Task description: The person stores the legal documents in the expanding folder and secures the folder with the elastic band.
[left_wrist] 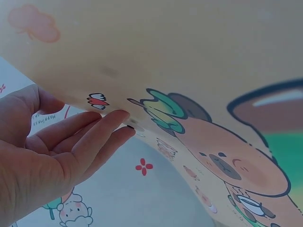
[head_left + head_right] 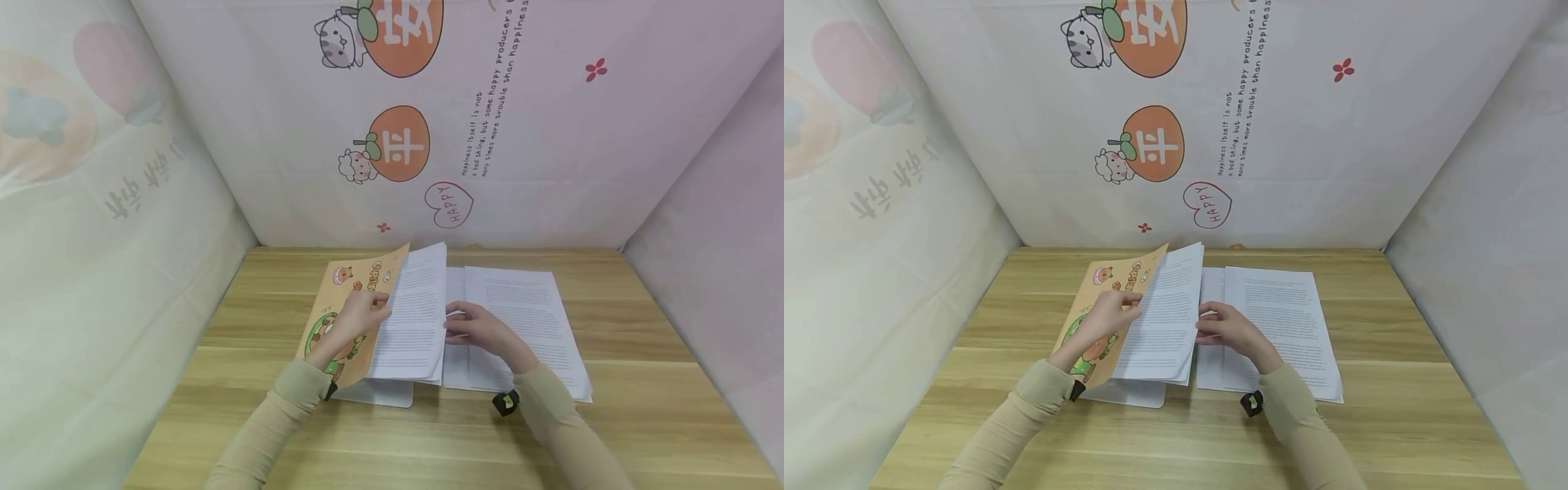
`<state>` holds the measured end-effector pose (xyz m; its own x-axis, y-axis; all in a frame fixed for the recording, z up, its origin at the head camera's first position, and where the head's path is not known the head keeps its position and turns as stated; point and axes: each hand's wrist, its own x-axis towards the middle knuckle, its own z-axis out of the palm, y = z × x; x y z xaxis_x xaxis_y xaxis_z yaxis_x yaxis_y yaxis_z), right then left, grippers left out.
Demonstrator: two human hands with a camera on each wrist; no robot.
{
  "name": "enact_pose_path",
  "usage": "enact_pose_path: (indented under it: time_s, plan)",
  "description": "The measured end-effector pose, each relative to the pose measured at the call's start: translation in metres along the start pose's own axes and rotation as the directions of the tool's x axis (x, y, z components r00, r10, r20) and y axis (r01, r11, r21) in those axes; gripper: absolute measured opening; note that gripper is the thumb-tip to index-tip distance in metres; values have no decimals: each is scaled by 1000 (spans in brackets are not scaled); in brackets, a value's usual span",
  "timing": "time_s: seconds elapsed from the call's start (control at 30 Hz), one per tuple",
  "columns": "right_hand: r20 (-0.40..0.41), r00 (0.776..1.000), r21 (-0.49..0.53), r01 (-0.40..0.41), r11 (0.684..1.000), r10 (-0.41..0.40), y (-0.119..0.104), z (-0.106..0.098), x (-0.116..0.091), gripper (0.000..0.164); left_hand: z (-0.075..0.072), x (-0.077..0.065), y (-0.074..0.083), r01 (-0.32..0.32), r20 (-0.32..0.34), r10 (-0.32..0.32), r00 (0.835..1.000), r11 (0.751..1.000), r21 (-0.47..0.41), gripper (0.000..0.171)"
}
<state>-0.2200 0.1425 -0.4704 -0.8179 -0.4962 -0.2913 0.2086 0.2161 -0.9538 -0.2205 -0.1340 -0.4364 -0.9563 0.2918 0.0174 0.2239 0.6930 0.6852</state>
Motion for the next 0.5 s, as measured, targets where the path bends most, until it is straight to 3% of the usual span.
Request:
enact_pose_path:
  time_s: [0.5]
  plan:
    - [19, 1000, 44, -6, 999, 5, -3, 8, 4, 36, 0, 0, 0, -14, -2, 14, 1000, 1000, 7, 40]
